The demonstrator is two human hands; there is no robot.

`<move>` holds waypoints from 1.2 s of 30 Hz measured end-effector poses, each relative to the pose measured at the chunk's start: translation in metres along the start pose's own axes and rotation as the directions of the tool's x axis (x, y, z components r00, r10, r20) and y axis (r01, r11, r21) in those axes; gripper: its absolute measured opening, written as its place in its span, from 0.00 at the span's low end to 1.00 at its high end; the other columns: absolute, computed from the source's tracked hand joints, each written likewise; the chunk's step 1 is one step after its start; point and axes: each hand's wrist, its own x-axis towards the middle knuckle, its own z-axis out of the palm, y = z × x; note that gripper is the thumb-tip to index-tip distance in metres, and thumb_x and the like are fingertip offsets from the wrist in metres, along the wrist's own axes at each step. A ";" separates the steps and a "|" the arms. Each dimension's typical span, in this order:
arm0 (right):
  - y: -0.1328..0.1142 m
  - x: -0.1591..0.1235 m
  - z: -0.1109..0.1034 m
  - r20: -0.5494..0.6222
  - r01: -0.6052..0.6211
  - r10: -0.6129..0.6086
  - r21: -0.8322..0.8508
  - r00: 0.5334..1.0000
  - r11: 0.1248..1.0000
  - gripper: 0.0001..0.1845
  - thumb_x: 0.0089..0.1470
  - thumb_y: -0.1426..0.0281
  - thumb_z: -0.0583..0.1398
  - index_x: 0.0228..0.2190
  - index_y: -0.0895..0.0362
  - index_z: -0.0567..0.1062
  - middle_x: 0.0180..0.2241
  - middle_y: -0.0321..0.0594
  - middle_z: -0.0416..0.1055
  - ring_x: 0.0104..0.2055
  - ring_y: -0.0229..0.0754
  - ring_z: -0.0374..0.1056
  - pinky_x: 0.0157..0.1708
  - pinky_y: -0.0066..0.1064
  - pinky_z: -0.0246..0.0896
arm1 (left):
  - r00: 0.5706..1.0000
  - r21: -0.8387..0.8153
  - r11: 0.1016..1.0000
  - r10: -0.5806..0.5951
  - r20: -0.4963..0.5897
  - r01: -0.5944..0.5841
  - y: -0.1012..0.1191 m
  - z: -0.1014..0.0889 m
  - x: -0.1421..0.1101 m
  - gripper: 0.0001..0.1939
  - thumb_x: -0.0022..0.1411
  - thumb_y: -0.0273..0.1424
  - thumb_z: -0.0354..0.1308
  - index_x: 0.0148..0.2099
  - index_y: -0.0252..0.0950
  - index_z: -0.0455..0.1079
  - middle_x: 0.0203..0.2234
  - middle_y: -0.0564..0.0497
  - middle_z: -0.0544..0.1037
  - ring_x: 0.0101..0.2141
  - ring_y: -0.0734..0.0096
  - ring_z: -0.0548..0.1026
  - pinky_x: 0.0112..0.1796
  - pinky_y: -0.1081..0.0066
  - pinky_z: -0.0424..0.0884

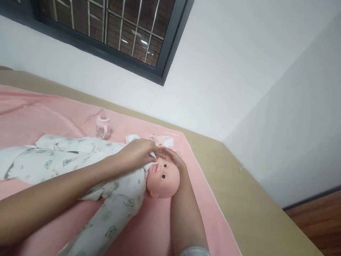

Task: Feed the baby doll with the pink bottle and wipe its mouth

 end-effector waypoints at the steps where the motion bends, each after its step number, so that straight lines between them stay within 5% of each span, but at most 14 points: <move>1: 0.000 0.001 -0.001 -0.003 0.006 -0.006 -0.002 1.000 1.000 0.13 0.53 0.62 0.60 0.38 0.56 0.76 0.41 0.42 0.76 0.48 0.43 0.71 0.56 0.39 0.60 | 1.000 -0.007 1.000 -0.004 -0.004 0.004 0.000 -0.001 0.000 0.08 0.53 0.24 0.58 0.34 0.39 0.77 0.32 0.51 0.80 0.35 0.64 0.75 0.33 0.71 0.64; 11: -0.002 0.003 -0.001 -0.017 -0.001 0.001 -0.007 1.000 1.000 0.13 0.52 0.62 0.61 0.37 0.55 0.76 0.40 0.41 0.77 0.44 0.42 0.72 0.52 0.38 0.63 | 0.998 -0.166 0.984 0.060 0.008 -0.058 0.007 -0.005 -0.004 0.06 0.52 0.24 0.61 0.33 0.38 0.78 0.30 0.55 0.80 0.33 0.68 0.75 0.34 0.74 0.63; 36: 0.001 0.006 -0.006 0.016 0.009 -0.009 -0.001 1.000 1.000 0.13 0.51 0.62 0.62 0.37 0.56 0.76 0.40 0.42 0.77 0.45 0.42 0.72 0.53 0.38 0.62 | 0.999 -0.096 0.995 0.006 -0.036 -0.010 0.007 -0.005 -0.003 0.07 0.54 0.25 0.59 0.34 0.39 0.78 0.32 0.54 0.80 0.35 0.66 0.75 0.35 0.73 0.64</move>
